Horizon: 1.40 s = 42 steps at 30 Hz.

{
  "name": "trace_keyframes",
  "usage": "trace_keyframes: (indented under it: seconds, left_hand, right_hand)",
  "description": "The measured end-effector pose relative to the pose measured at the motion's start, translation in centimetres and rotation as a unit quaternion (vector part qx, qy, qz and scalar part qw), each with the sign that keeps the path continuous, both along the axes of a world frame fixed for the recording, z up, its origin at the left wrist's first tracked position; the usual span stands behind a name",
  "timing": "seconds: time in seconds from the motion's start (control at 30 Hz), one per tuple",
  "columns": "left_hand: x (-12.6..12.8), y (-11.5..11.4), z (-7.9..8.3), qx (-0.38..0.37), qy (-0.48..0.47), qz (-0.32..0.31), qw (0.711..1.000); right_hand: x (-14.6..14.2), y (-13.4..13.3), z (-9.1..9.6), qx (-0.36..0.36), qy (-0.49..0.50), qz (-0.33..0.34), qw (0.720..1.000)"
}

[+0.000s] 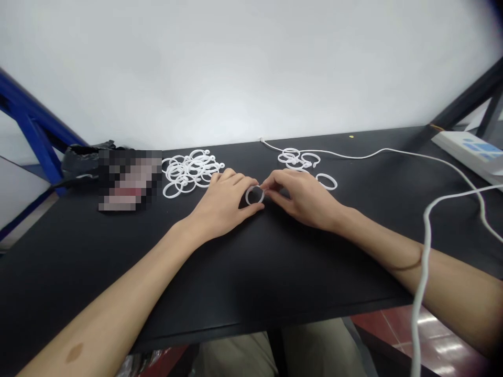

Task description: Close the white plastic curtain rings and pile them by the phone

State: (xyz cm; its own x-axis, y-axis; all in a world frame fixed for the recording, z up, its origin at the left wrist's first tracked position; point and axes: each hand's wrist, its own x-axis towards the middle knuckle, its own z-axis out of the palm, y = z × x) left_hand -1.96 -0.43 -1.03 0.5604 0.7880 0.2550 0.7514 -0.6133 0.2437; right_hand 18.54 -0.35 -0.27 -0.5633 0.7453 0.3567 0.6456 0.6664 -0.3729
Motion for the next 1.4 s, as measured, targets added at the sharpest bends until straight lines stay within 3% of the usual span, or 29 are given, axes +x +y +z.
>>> trace_keyframes:
  seconds: [0.33,0.43,0.53,0.7,1.13,1.4]
  left_hand:
    - [-0.1,0.1,0.3,0.047,-0.032,0.011,0.998]
    - [-0.6,0.5,0.4,0.097,-0.034,0.074,0.992]
    - [-1.5,1.1,0.2,0.136,-0.017,0.166,0.977]
    - [-2.8,2.0,-0.3,0.129,0.016,0.246,0.96]
    - [-1.3,0.9,-0.4,0.102,0.01,0.179,0.978]
    - [-0.7,0.4,-0.2,0.088,0.011,0.136,0.987]
  right_hand:
    - [0.3,0.5,0.0,0.0,0.055,-0.039,0.998]
    - [1.3,1.6,-0.4,0.059,0.012,-0.113,0.992]
    - [2.6,2.9,-0.9,0.12,-0.074,-0.217,0.966]
    - [3.7,4.2,-1.5,0.104,-0.123,-0.289,0.944]
    - [3.7,4.6,-1.8,0.111,-0.078,-0.273,0.952]
    - [3.0,3.9,-0.8,0.101,-0.053,-0.255,0.96]
